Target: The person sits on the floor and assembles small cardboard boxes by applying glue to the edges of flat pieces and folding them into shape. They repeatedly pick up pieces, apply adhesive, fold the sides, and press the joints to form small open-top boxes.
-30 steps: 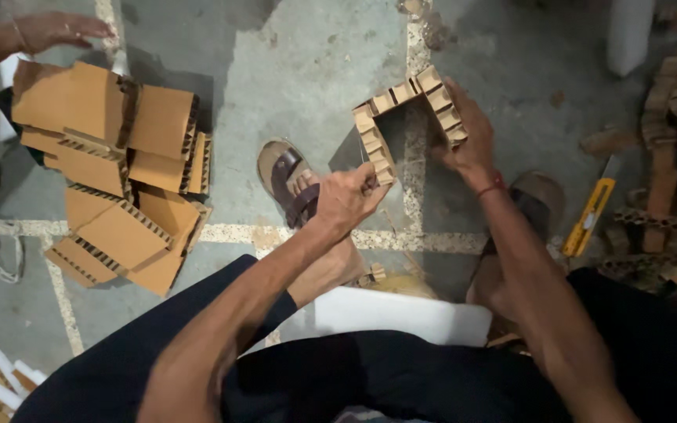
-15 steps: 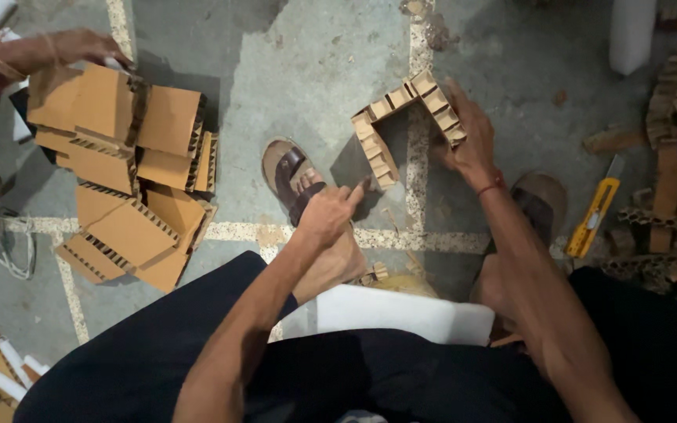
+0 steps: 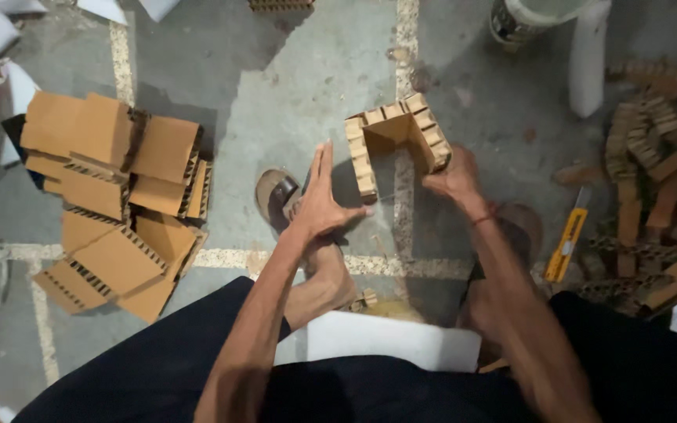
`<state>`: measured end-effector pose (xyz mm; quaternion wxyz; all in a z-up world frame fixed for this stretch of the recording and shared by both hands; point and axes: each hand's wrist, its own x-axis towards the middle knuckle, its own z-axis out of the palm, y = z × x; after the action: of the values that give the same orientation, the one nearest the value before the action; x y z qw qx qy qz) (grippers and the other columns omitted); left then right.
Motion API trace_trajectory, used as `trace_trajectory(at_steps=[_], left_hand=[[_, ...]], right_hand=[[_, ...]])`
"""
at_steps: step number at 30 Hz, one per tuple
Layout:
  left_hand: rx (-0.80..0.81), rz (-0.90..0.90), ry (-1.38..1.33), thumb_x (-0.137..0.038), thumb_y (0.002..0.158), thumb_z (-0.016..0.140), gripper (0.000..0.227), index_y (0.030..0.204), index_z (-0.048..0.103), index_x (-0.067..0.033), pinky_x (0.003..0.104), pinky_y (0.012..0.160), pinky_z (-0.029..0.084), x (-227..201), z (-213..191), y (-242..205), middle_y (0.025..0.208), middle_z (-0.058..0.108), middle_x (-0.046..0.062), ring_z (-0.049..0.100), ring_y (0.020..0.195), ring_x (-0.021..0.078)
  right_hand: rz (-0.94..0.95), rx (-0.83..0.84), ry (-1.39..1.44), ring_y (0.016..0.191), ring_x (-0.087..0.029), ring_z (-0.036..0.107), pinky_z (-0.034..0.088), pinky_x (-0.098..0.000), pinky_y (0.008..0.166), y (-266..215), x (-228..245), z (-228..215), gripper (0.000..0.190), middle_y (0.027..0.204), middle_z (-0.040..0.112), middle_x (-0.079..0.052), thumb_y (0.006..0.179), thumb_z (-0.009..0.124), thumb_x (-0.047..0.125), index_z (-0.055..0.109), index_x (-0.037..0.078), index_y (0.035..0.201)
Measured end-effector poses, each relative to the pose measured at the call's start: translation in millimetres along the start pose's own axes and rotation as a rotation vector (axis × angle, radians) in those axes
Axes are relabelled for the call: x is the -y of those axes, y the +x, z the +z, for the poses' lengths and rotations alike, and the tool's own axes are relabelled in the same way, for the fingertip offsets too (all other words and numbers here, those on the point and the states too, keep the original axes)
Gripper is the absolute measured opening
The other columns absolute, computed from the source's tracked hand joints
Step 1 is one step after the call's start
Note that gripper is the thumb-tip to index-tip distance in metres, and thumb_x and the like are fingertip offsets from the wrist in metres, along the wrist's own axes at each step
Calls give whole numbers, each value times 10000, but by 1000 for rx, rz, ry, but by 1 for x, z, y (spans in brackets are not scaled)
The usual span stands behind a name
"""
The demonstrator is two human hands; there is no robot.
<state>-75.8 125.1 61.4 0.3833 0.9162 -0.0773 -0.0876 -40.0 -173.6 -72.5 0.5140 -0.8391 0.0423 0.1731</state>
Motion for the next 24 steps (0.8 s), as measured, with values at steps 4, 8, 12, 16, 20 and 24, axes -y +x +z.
trace_trajectory(at_steps=[4, 8, 12, 16, 20, 24], left_hand=[[112, -4, -382, -406, 735, 893, 1060, 1559, 391, 32, 409, 1161, 428, -11, -4, 15, 1491, 583, 240, 561, 1389, 306], [224, -236, -563, -426, 785, 835, 775, 1362, 611, 40, 349, 973, 566, -14, -2, 31, 1234, 747, 188, 727, 1097, 236], [218, -341, -312, -496, 802, 776, 698, 1261, 718, 27, 340, 841, 580, -18, 4, 38, 1079, 794, 175, 752, 916, 216], [281, -548, -239, -589, 723, 757, 888, 1378, 614, -6, 383, 818, 591, -23, 10, 56, 1087, 791, 209, 763, 909, 289], [35, -419, -283, -643, 785, 765, 1061, 1511, 399, 39, 414, 981, 538, -23, 19, 75, 1351, 608, 287, 658, 1214, 363], [-85, -243, -413, -561, 930, 684, 956, 1569, 304, 40, 460, 1155, 388, -23, 53, 91, 1534, 453, 308, 455, 1436, 423]], right_hand=[[283, 241, -435, 523, -239, 667, 535, -368, 543, 3, 85, -55, 526, 619, 698, -112, 662, 931, 462, 741, -23, 730], [413, 216, -259, 520, -204, 625, 500, -349, 528, -12, 146, -80, 637, 609, 678, -83, 691, 883, 617, 744, -5, 686], [201, 127, -408, 526, -185, 636, 506, -358, 533, -11, 136, -78, 695, 569, 665, -73, 668, 783, 759, 742, 66, 703], [310, -56, -399, 727, -296, 686, 500, -427, 641, -7, 117, -89, 837, 793, 686, -156, 865, 626, 833, 728, 6, 942], [209, -120, -386, 957, -401, 704, 506, -501, 810, -3, 117, -86, 783, 1007, 722, -226, 1028, 521, 754, 707, 33, 1273], [-56, -148, -226, 917, -470, 682, 557, -520, 753, -1, 112, -61, 1058, 1062, 656, -298, 966, 698, 547, 103, -121, 1531]])
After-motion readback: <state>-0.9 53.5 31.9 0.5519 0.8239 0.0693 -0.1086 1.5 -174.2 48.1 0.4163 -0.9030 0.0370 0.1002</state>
